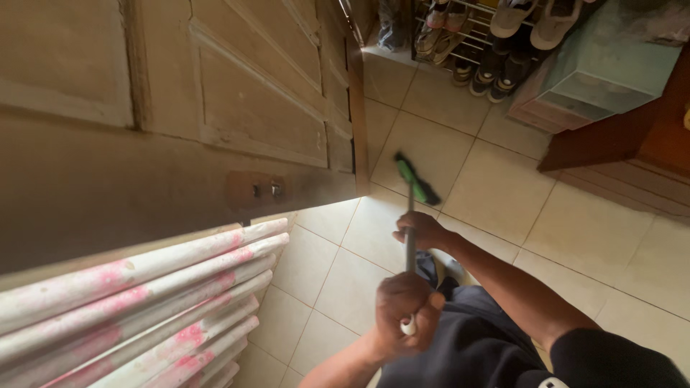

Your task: The person sweeps a tiled floor using a green broom with a long handle. They move the broom back and forth across the room, cleaning near a floral curtain, a wooden cabinet, and a doorway leading to an outdoor area.

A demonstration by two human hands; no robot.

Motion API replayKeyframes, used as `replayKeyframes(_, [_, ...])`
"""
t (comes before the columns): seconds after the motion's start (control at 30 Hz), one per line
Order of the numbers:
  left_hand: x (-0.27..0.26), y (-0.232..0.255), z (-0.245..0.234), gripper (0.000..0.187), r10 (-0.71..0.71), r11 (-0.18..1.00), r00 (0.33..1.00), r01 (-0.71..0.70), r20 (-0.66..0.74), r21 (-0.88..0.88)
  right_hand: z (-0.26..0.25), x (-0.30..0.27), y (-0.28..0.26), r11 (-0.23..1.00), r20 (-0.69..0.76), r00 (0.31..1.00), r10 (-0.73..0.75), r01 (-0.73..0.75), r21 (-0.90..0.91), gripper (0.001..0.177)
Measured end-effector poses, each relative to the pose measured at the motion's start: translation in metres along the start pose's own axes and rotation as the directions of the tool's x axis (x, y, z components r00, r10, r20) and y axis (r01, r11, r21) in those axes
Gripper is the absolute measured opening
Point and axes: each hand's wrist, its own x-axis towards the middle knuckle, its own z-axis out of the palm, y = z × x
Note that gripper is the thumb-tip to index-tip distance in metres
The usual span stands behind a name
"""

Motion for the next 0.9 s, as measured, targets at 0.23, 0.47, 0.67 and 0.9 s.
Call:
replayKeyframes(0.23, [0.038,-0.03,-0.057,0.025,0.038,0.982,0.995,-0.02,0.096,-0.186,-0.077,0.007,0.03,0.992,-0.033,0.997,0.069,-0.072,-0.108,0.024])
replayKeyframes(0.47, [0.05,-0.089,-0.06,0.026,-0.168,0.984,0.978,0.16,-0.122,-0.075,-0.056,0.079,0.084,0.96,0.046,0.989,0.139,-0.123,-0.252,0.027])
replayKeyframes(0.67, [0.066,-0.043,-0.1,0.032,-0.027,0.998,0.988,0.035,-0.155,0.052,-0.032,0.125,-0.025,0.991,0.183,0.975,0.13,-0.12,-0.066,0.036])
replayKeyframes(0.9, [0.101,-0.065,-0.102,0.028,0.064,0.994,0.955,-0.035,-0.289,0.103,-0.116,0.184,0.002,0.937,0.204,0.972,-0.116,0.175,-0.302,0.024])
